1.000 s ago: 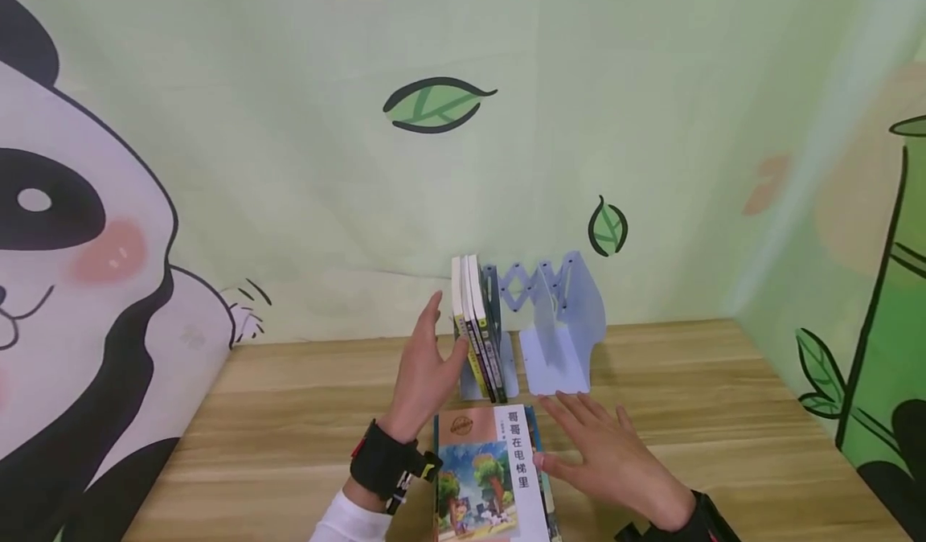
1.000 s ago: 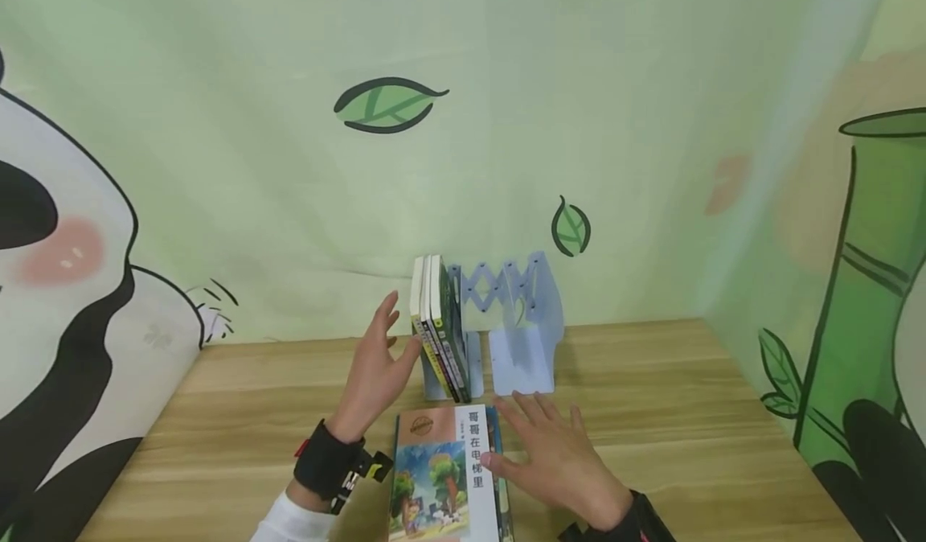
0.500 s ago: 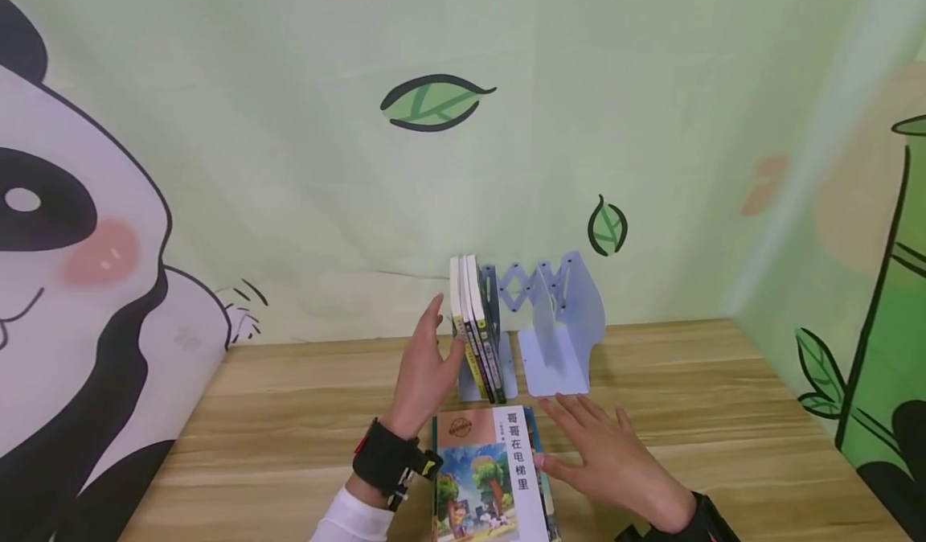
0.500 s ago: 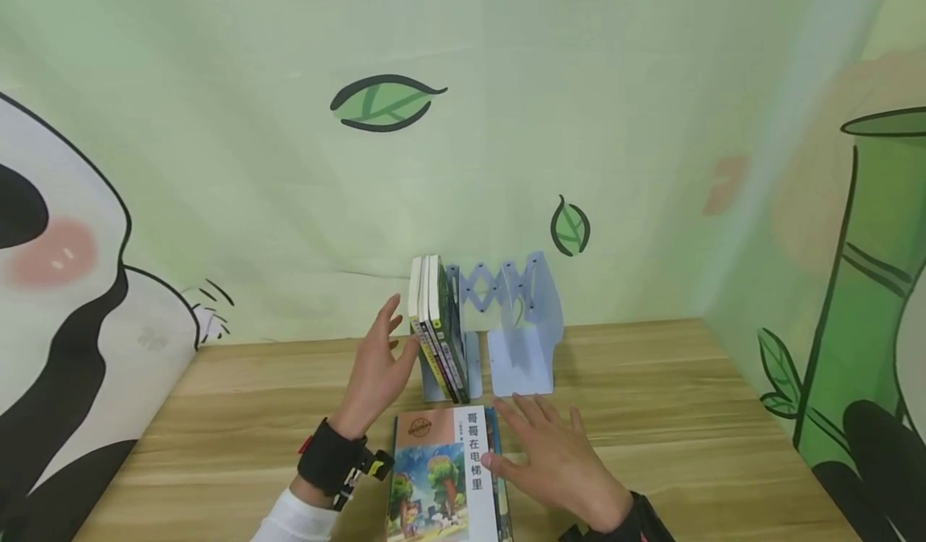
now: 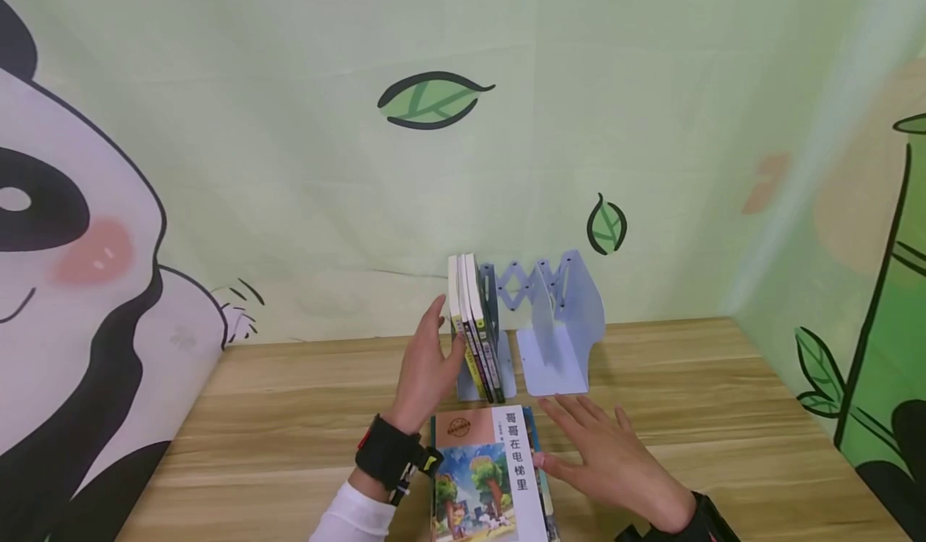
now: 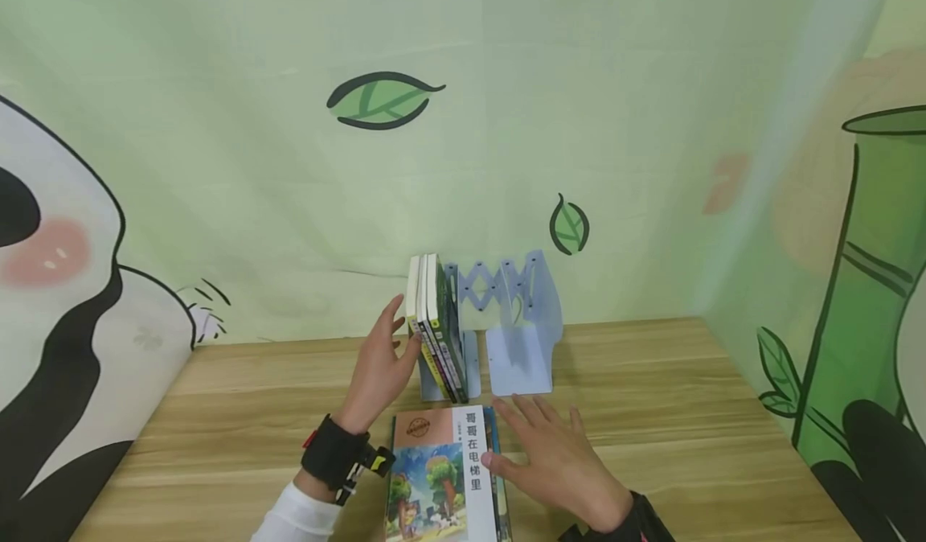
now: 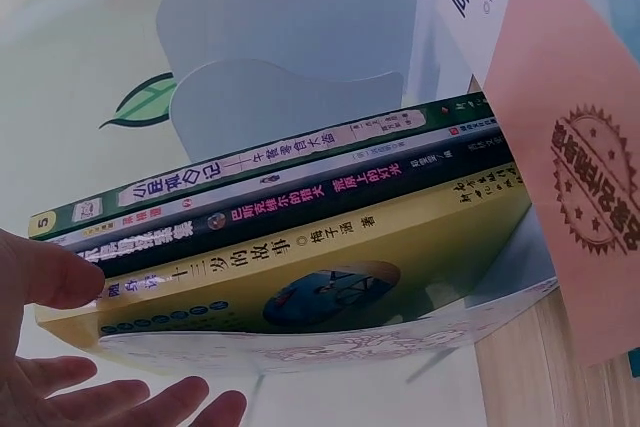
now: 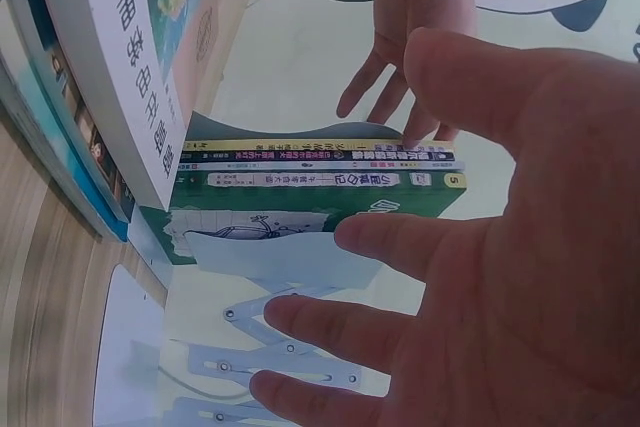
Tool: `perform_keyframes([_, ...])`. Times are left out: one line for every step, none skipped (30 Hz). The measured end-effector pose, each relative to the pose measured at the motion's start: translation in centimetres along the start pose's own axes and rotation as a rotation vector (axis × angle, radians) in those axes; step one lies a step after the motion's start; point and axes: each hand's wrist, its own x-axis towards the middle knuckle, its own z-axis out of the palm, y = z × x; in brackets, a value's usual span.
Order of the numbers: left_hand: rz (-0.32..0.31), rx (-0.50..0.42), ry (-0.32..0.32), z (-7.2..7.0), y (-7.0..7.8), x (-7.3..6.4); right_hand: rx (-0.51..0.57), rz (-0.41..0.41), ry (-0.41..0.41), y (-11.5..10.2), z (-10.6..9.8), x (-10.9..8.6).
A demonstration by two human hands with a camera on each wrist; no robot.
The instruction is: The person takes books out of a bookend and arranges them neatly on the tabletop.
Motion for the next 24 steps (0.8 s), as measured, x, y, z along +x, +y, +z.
perform_keyframes([0.001,0.001,0.0,0.05,-0.05,0.07,0.001,0.0,0.001,0.0,-0.02,-0.01])
perform_keyframes([0.002,0.003,0.0,0.08,-0.07,0.13,0.001,-0.001,0.002,-0.01,-0.03,-0.02])
perform_keyframes([0.003,0.002,-0.001,0.12,-0.09,0.19,0.003,0.0,0.001,-0.02,-0.05,-0.01])
perform_keyframes([0.001,0.003,-0.002,0.14,-0.09,0.26,0.003,0.001,0.0,-0.03,-0.07,-0.01])
perform_keyframes([0.002,0.002,-0.003,0.17,-0.1,0.32,0.004,0.003,-0.002,-0.02,-0.09,0.0])
perform_keyframes([0.002,0.004,-0.003,0.18,-0.06,0.37,0.005,0.003,-0.004,-0.01,-0.1,0.01])
perform_keyframes([0.003,0.006,-0.002,0.21,-0.05,0.42,0.006,0.004,-0.006,0.0,-0.11,0.01])
perform_keyframes([0.003,0.01,-0.003,0.24,-0.05,0.46,0.007,0.005,-0.007,0.01,-0.12,0.01])
perform_keyframes([0.003,0.014,-0.003,0.29,-0.07,0.5,0.008,0.005,-0.008,0.03,-0.15,0.01])
perform_keyframes([0.004,0.017,-0.003,0.33,-0.08,0.54,0.008,0.005,-0.007,0.05,-0.16,0.0])
perform_keyframes([0.006,0.02,-0.002,0.38,-0.11,0.57,0.008,0.004,-0.006,0.07,-0.16,-0.01])
perform_keyframes([0.006,0.023,-0.001,0.4,-0.11,0.59,0.008,0.003,-0.003,0.09,-0.17,-0.02])
perform_keyframes([0.006,0.023,-0.002,0.44,-0.13,0.62,0.008,0.002,-0.002,0.11,-0.17,-0.03])
perform_keyframes([0.005,0.022,-0.003,0.46,-0.13,0.64,0.008,0.001,-0.001,0.12,-0.18,-0.04])
perform_keyframes([0.006,0.021,-0.003,0.47,-0.12,0.65,0.008,0.0,0.0,0.14,-0.18,-0.04])
perform_keyframes([0.004,0.018,-0.004,0.48,-0.11,0.65,0.009,-0.001,-0.001,0.16,-0.18,-0.05])
perform_keyframes([0.001,0.017,-0.007,0.5,-0.11,0.66,0.009,-0.002,-0.001,0.18,-0.17,-0.05])
perform_keyframes([-0.003,0.015,-0.009,0.54,-0.11,0.66,0.009,-0.002,-0.001,0.19,-0.17,-0.04])
perform_keyframes([-0.008,0.011,-0.012,0.58,-0.12,0.68,0.012,-0.002,-0.003,0.19,-0.17,-0.05])
perform_keyframes([-0.012,0.009,-0.015,0.63,-0.13,0.69,0.012,-0.002,-0.004,0.19,-0.17,-0.04])
perform_keyframes([-0.017,0.005,-0.018,0.67,-0.15,0.71,0.013,-0.001,-0.004,0.18,-0.17,-0.04])
perform_keyframes([-0.025,0.004,-0.021,0.72,-0.17,0.73,0.014,-0.002,-0.005,0.17,-0.17,-0.03])
perform_keyframes([-0.033,0.001,-0.024,0.77,-0.2,0.77,0.013,-0.002,-0.005,0.16,-0.17,-0.02])
perform_keyframes([-0.041,-0.001,-0.027,0.82,-0.23,0.8,0.014,-0.002,-0.005,0.15,-0.18,-0.01])
